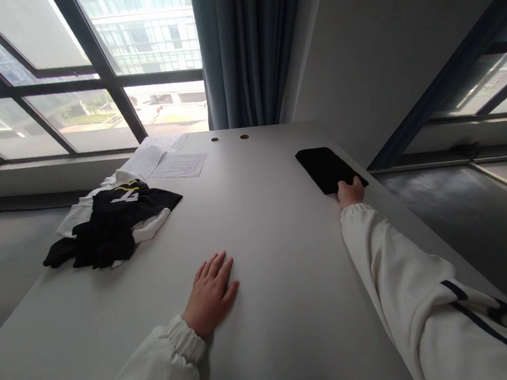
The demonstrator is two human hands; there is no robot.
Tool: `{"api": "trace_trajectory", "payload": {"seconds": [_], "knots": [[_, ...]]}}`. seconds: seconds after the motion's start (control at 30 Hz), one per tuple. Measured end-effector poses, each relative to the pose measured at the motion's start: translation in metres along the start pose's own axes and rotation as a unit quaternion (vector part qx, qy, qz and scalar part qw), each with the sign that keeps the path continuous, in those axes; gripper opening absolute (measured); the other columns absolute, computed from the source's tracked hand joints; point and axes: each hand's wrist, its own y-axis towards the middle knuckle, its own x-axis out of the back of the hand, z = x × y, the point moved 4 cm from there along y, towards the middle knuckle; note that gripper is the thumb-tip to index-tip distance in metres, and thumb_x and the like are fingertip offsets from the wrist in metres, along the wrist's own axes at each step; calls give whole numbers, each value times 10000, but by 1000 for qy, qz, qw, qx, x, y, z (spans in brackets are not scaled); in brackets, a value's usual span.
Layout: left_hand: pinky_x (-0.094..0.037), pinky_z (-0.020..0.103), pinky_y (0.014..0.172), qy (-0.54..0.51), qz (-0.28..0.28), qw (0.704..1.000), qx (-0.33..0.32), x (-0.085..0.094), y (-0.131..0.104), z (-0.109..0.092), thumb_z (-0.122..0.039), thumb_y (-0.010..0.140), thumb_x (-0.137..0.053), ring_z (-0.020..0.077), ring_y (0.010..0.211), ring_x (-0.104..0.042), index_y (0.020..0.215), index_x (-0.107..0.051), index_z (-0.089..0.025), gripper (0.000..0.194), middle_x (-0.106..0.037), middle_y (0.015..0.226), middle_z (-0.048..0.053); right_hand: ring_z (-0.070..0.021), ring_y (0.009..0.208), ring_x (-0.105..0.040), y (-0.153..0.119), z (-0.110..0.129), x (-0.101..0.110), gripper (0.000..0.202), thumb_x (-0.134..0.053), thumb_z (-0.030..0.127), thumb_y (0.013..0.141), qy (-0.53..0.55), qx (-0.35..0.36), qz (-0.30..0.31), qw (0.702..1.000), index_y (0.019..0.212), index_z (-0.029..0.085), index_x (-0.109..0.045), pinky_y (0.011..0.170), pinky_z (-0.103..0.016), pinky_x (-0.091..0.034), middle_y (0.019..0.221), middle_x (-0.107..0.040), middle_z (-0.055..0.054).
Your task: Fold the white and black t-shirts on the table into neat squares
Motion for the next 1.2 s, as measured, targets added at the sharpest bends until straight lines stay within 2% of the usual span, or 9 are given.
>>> {"api": "trace_trajectory", "payload": {"seconds": [0.1,0.2,0.27,0.33,0.43,0.53,0.73,1.03,1.2], "knots": [[-376,564,1259,-1,3,1000,0,0,0,0,-406,1035,-521,315,1538,-446,1563,-538,-211,562,-487,1660,128,-357,1457,-486,-12,4,7,671,-544,221,856,-32,-33,-26,999,1492,10,-516,1248,-503,-363,1510,-528,-278],[-371,559,1263,-7,-1,1000,-2,-1,0,0,-395,1024,-536,312,1541,-442,1565,-537,-226,567,-486,1661,125,-404,1560,-304,-33,15,13,624,-575,277,903,-106,42,-42,993,1492,78,-533,1256,-594,-298,1659,-316,-285],[-367,561,1265,-12,-4,1000,-3,-2,0,1,-391,1019,-544,312,1543,-439,1566,-536,-236,569,-489,1660,121,-437,1595,-197,-47,23,10,619,-614,351,928,-162,125,2,979,1507,143,-548,1246,-655,-260,1734,-170,-254],[-362,558,1269,-16,-9,1000,-3,-2,0,2,-386,1015,-550,309,1545,-437,1567,-535,-245,569,-490,1660,114,-455,1606,-146,-55,29,3,638,-628,406,941,-209,175,69,960,1540,205,-543,1241,-675,-240,1764,-118,-210],[-355,547,1276,-19,-13,1000,-4,-2,-1,2,-379,1010,-558,301,1546,-437,1566,-535,-259,569,-491,1661,105,-458,1616,-105,-55,30,-9,665,-581,438,979,-252,167,143,943,1616,281,-471,1240,-686,-232,1781,-119,-150],[-358,552,1274,-19,-10,1000,-2,-1,-1,1,-364,1004,-561,306,1545,-436,1568,-534,-250,576,-488,1662,111,-452,1618,-105,-47,29,-17,641,-490,441,1027,-253,133,167,944,1651,306,-427,1222,-713,-253,1779,-159,-138],[-353,562,1275,-19,-2,1000,6,1,-1,-1,-355,994,-570,312,1547,-430,1564,-537,-241,582,-482,1665,114,-448,1615,-120,-31,27,-26,623,-402,408,1051,-240,102,164,951,1656,263,-434,1215,-738,-258,1751,-258,-164],[-349,553,1276,-21,1,1000,1,4,-2,-1,-359,1003,-565,308,1549,-426,1580,-513,-267,587,-467,1677,101,-449,1603,-175,-8,22,-30,591,-398,388,1061,-275,40,126,952,1640,283,-440,1214,-711,-269,1746,-283,-147],[-353,558,1275,-25,3,1000,-2,5,-2,-2,-353,998,-567,317,1543,-433,1580,-517,-265,590,-471,1673,104,-453,1607,-159,8,13,-25,596,-418,372,1050,-275,26,124,953,1638,272,-437,1207,-747,-252,1747,-260,-165]]}}
